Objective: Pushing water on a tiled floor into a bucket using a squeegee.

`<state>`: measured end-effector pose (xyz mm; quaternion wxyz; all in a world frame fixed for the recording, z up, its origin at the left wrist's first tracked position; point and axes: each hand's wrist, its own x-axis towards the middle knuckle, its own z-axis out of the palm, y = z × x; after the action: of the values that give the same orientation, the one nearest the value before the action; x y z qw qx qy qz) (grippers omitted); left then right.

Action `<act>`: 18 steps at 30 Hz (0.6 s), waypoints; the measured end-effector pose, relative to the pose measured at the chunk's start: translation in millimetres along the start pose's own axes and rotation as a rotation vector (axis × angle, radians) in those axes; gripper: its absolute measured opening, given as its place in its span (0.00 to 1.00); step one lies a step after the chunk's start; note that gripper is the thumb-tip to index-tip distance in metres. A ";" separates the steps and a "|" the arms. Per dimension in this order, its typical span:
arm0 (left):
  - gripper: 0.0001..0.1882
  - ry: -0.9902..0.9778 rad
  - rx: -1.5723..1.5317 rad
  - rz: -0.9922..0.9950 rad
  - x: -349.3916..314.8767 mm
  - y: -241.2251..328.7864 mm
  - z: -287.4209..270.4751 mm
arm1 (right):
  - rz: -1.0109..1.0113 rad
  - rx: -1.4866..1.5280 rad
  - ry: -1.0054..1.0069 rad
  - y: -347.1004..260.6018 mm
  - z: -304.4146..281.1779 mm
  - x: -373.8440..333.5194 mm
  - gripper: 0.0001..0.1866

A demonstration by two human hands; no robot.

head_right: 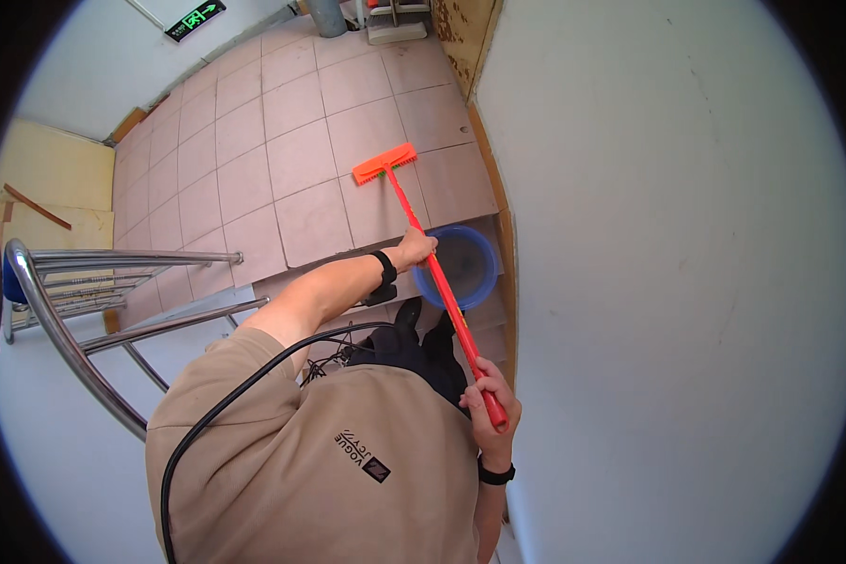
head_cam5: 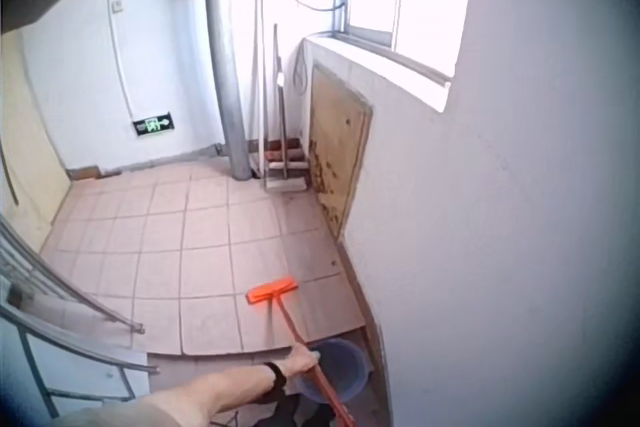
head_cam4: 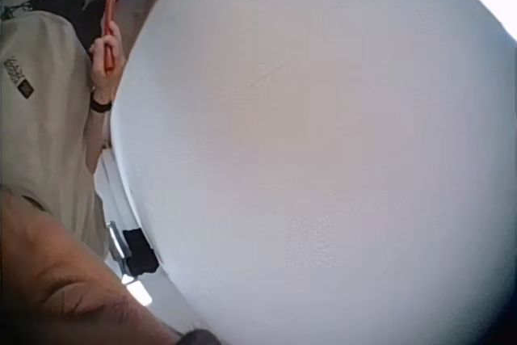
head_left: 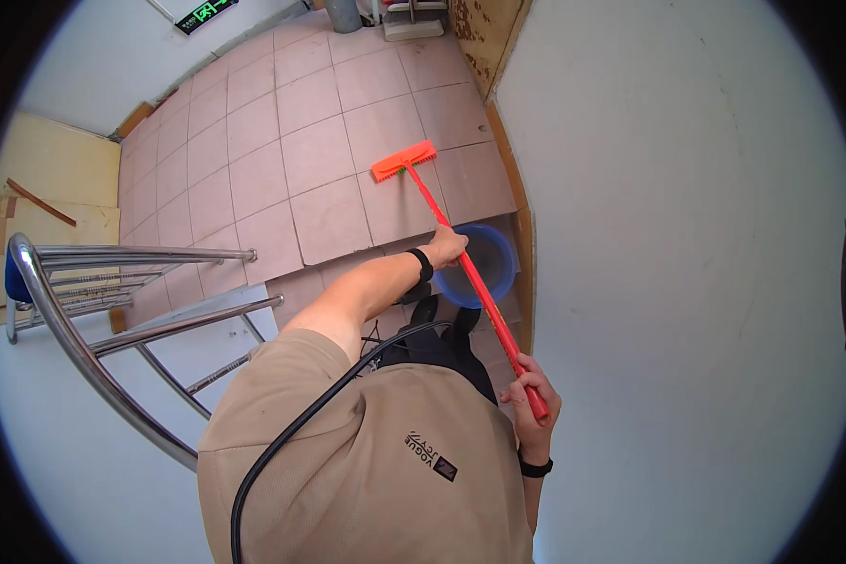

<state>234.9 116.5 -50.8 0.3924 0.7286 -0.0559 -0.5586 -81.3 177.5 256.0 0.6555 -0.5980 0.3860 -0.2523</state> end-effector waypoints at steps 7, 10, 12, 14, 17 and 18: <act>0.31 0.051 -0.049 -0.013 -62.5 -16.2 56.9 | -0.005 -0.135 0.089 -19.9 -41.2 -36.3 0.04; 0.32 0.065 -0.020 -0.084 -107.9 -26.1 101.9 | 0.008 -0.225 0.148 -26.9 -82.0 -69.6 0.04; 0.31 0.023 -0.012 -0.135 -140.8 -19.7 123.7 | 0.095 -0.157 0.202 -44.6 -98.4 -84.6 0.05; 0.30 0.002 -0.050 -0.130 -153.7 -25.1 141.4 | 0.142 -0.113 0.240 -57.4 -106.3 -89.3 0.06; 0.29 -0.027 -0.081 -0.141 -162.2 -22.5 147.8 | 0.127 -0.063 0.280 -59.9 -117.1 -86.7 0.05; 0.29 -0.010 -0.063 -0.154 -163.8 -15.9 145.5 | 0.120 -0.070 0.275 -58.4 -117.6 -83.9 0.05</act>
<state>43.9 138.4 55.4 0.3707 0.7152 0.0161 -0.5923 -216.8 165.4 331.8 0.5891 -0.5562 0.5157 -0.2785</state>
